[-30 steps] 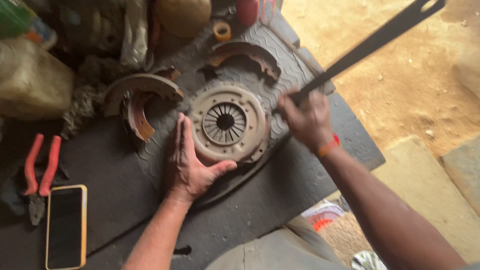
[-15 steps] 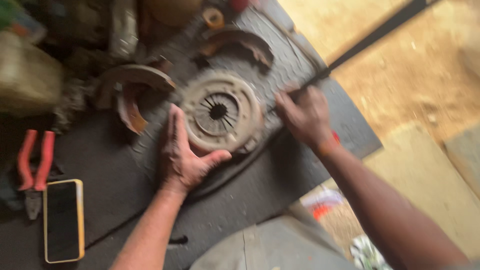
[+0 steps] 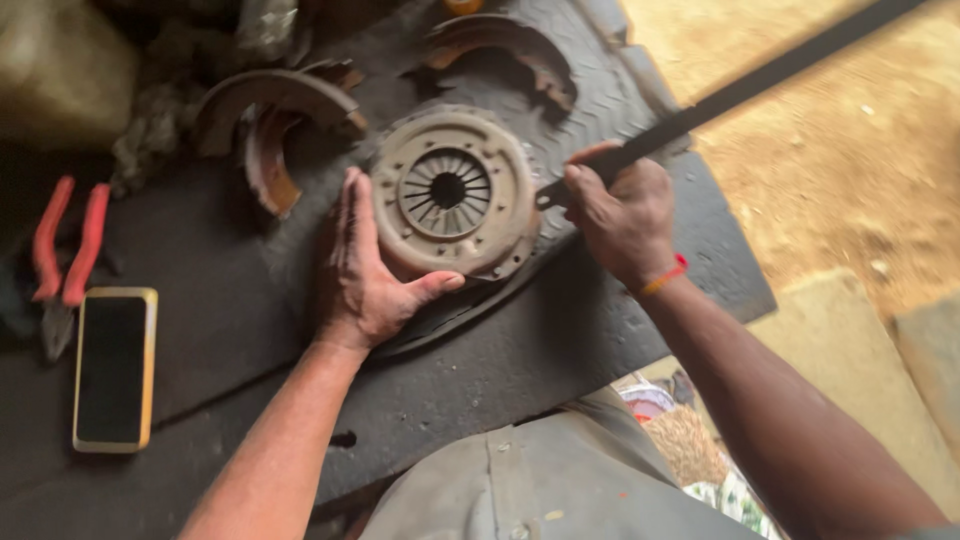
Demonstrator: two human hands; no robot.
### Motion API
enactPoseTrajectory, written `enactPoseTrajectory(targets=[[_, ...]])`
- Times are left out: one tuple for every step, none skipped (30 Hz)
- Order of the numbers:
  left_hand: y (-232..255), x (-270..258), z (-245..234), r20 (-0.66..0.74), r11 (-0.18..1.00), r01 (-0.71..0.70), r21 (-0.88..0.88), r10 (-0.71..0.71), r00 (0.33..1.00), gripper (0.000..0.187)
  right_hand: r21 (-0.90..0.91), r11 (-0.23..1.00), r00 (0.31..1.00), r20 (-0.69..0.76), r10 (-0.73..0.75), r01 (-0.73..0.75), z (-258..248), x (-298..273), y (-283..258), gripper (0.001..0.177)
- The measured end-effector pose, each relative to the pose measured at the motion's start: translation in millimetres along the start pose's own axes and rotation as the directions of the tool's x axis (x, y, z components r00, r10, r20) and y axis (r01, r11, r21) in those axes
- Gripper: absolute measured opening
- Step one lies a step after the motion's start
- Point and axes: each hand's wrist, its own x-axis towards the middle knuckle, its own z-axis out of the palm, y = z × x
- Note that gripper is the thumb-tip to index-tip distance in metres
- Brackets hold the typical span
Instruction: The person cleans and probes the holes and surfaces of a clutch pressure plate and brake shoes using a thin metal tool by hand on a workbench.
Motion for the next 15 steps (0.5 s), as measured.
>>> enactPoseTrajectory(targets=[[0,-1,0,0.011,1.000,0.029,0.011,-0.030,1.000,0.145,0.030,0.999,1.000,0.020,0.016,-0.016,-1,-1,1,0.010],[-1,1,0,0.007,1.000,0.012,-0.020,-0.012,1.000,0.144,0.080,0.996,0.998,0.067,0.020,-0.025,-2,3,1,0.010],[-1,4,1,0.002,0.999,-0.006,-0.050,0.007,1.000,0.144,0.129,0.991,0.993,0.115,0.023,-0.038,-6,8,1,0.010],[1,4,1,-0.003,0.997,-0.022,-0.080,0.022,1.000,0.144,0.174,0.983,0.986,0.165,0.029,-0.058,-10,13,1,0.010],[2,3,1,0.018,0.997,0.003,-0.079,-0.001,1.000,0.144,0.110,0.989,0.979,0.190,0.073,-0.095,-12,21,0,0.010],[3,3,-1,0.035,0.997,0.027,-0.072,-0.025,0.999,0.144,0.048,0.991,0.970,0.216,0.111,-0.124,-12,32,-3,0.010],[4,4,-4,0.051,0.997,0.052,-0.066,-0.048,0.998,0.145,-0.017,0.989,0.960,0.239,0.149,-0.149,-11,42,-7,0.010],[5,3,-6,0.044,0.997,0.041,-0.064,-0.038,0.998,0.144,-0.110,0.988,0.947,0.292,0.132,-0.104,-13,49,-11,0.010],[6,3,-8,0.038,0.998,0.030,-0.061,-0.028,0.999,0.144,-0.199,0.979,0.931,0.345,0.117,-0.050,-16,55,-16,0.011],[9,5,-8,0.032,0.998,0.015,-0.062,-0.013,0.999,0.144,-0.284,0.959,0.914,0.392,0.105,0.012,-19,61,-20,0.011],[11,4,-11,0.019,0.977,0.057,-0.207,-0.054,0.998,0.138,-0.277,0.961,0.899,0.423,0.110,0.013,-19,66,-23,0.012],[13,6,-13,0.006,0.932,0.085,-0.352,-0.088,0.996,0.132,-0.272,0.962,0.886,0.449,0.112,0.016,-19,71,-24,0.013],[14,9,-13,-0.003,0.866,0.104,-0.489,-0.121,0.993,0.127,-0.269,0.963,0.872,0.475,0.115,0.019,-19,77,-24,0.014],[16,13,-11,-0.055,0.831,0.156,-0.534,-0.218,0.975,0.116,-0.274,0.961,0.862,0.493,0.113,0.031,-18,82,-22,0.014],[18,17,-7,-0.101,0.789,0.200,-0.580,-0.314,0.944,0.105,-0.279,0.959,0.852,0.512,0.111,0.042,-17,88,-19,0.014]])
